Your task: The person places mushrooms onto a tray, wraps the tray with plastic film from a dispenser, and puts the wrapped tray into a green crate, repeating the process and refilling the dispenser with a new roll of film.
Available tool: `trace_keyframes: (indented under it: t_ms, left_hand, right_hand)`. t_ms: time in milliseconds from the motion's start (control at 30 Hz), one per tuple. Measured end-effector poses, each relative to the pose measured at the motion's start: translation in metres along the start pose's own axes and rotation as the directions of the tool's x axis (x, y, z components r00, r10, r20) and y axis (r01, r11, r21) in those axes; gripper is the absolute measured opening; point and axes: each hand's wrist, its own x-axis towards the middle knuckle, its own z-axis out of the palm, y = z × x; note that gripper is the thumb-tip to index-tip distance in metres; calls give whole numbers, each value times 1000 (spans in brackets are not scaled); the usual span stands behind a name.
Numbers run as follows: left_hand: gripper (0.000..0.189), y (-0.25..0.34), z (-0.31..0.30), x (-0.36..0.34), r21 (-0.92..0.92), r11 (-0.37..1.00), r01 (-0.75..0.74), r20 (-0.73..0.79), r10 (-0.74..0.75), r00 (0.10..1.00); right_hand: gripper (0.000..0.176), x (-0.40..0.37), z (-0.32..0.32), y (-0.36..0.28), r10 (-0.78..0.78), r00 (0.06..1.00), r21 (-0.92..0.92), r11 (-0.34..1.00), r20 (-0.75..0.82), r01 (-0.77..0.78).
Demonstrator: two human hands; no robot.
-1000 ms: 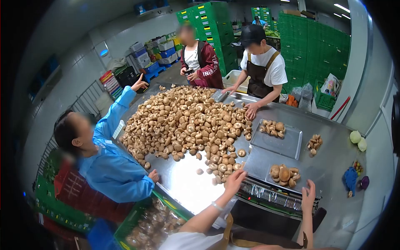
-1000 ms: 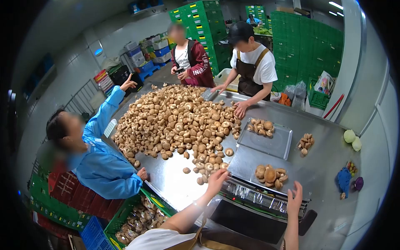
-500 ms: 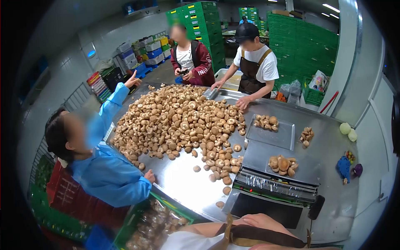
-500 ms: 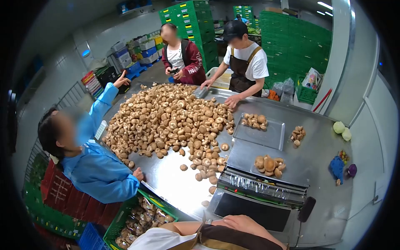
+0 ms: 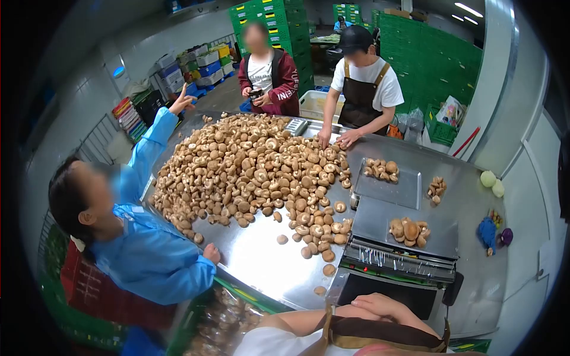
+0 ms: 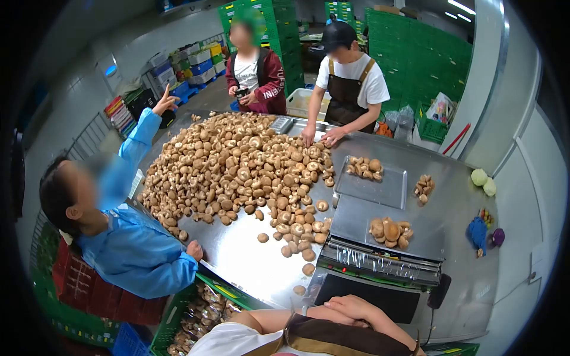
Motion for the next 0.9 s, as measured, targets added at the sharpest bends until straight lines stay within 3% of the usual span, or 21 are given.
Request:
trace_keyframes:
  t_ms: [133,267,367,433,467,500,567,667,800,900]
  left_hand:
    - [32,-12,4,4,-25,1000,9,-67,-11,998]
    - [36,-62,20,5,-25,993,117,-121,-119,985]
    - [37,-19,13,-19,120,912,392,-184,-368,912]
    - [36,-126,32,-1,287,958,17,-217,48,975]
    - [35,-142,35,4,371,913,-171,-206,261,943]
    - [34,-155,39,19,409,900,-150,-147,227,963]
    - [32,-116,31,43,487,866,-115,-29,147,989]
    - [30,-42,22,61,597,798,-84,145,-4,989]
    - [28,10,32,50,631,773,-66,107,-2,994]
    - [29,18,32,49,564,825,-18,31,1,1000]
  right_hand:
    - [43,4,1,-6,-17,999,-93,996,-31,14]
    - [39,-2,9,-13,-88,993,-161,984,-82,74]
    - [42,-7,19,-14,-195,962,-196,968,-192,158]
    - [42,-9,25,-20,-262,944,-236,948,-203,212]
    - [43,-10,26,-24,-296,932,-261,935,-208,239]
    - [44,-11,28,-31,-375,907,-289,905,-190,313]
    - [46,-8,34,-50,-524,838,-344,823,-152,452]
    - [44,-1,47,-76,-631,770,-434,722,-93,539]
    - [39,-2,40,-103,-419,879,-225,855,228,466]
    - [38,-2,45,-75,-312,921,-289,882,232,371]
